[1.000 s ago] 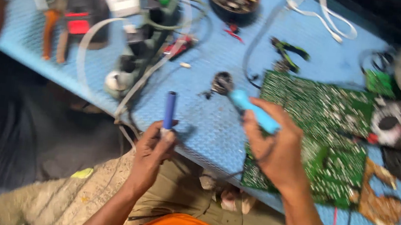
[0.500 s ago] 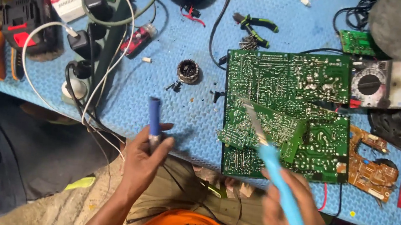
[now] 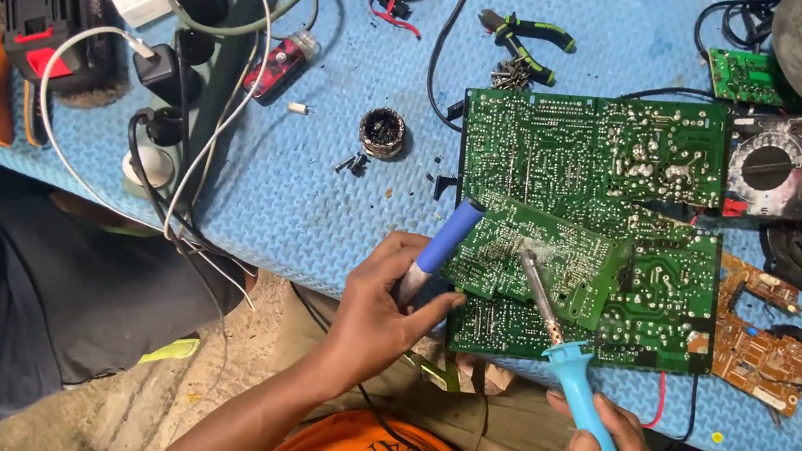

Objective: Desoldering electronic components from a circuit board using a soldering iron and a desoldering pump.

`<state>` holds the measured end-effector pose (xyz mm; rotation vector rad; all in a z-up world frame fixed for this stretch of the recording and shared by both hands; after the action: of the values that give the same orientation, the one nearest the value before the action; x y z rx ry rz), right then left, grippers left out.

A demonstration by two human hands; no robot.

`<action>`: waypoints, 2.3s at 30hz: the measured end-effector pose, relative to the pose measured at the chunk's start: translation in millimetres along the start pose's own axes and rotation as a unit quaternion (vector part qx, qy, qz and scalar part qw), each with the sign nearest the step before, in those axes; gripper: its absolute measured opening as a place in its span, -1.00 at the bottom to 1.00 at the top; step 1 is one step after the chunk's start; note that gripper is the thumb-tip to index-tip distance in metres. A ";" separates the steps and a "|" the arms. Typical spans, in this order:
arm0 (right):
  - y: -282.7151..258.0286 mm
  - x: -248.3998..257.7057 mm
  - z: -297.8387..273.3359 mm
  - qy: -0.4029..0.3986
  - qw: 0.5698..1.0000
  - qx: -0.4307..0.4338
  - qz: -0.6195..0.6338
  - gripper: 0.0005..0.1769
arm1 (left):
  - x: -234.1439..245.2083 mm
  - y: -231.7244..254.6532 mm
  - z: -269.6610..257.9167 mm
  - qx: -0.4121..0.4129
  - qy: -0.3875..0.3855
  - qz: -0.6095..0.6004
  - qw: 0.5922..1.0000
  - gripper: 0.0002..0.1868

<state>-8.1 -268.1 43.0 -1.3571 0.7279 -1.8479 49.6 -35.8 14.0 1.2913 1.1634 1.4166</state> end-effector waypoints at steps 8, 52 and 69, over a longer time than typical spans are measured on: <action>-11.8 -1.3 1.7 -0.012 0.999 -0.009 -0.038 -0.57 | -5.7 -4.6 -4.1 -0.017 0.020 -0.004 1.000 -0.72; -55.2 23.9 17.0 -0.055 0.947 -0.230 -0.215 -0.45 | -9.3 -8.5 -3.0 -0.021 0.032 -0.011 0.999 -0.73; -28.4 -30.9 57.2 0.005 0.992 0.048 0.116 -0.55 | 18.8 -15.6 -23.0 0.059 0.174 -0.228 0.956 -0.76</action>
<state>46.3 -227.9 64.6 -1.1530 0.7584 -1.6844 25.3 -16.4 1.5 0.7872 1.6796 1.2654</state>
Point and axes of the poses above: each hand's wrist, its own z-axis towards the middle knuckle, its own x-axis out of the back of the hand, y = z × x, the point moved 2 cm from there along z, towards the middle knuckle, and after that the axes turned 6 degrees about -y, right-handed, at the moved point
